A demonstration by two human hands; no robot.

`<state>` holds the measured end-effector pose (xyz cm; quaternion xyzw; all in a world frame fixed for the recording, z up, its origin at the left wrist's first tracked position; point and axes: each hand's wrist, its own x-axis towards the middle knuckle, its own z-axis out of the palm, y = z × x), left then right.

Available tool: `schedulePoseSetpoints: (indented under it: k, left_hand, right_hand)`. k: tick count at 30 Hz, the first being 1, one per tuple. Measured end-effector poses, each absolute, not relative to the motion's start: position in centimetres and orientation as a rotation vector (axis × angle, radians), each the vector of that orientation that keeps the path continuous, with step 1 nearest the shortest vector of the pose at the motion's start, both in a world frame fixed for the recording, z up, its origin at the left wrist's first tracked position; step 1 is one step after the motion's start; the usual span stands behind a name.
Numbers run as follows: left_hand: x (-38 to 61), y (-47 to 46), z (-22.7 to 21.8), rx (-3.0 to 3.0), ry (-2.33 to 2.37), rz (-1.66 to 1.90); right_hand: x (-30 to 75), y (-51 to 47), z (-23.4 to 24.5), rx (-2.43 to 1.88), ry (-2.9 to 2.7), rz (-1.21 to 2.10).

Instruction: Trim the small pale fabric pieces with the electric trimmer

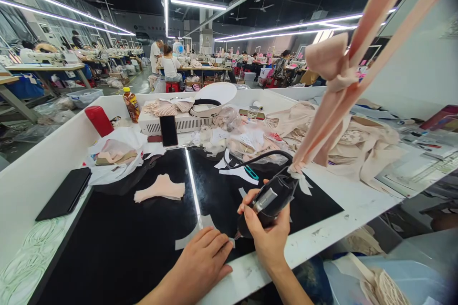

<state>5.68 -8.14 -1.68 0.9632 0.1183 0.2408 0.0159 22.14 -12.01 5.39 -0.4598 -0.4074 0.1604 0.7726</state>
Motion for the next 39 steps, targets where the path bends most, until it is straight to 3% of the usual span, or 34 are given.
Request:
schedulePoseSetpoints:
  k: [39]
  left_hand:
    - [5.73,-8.21,-1.80,2.998,0.437,0.628]
  right_hand:
    - [22.16,-11.78,5.25,-1.023,-0.871,0.335]
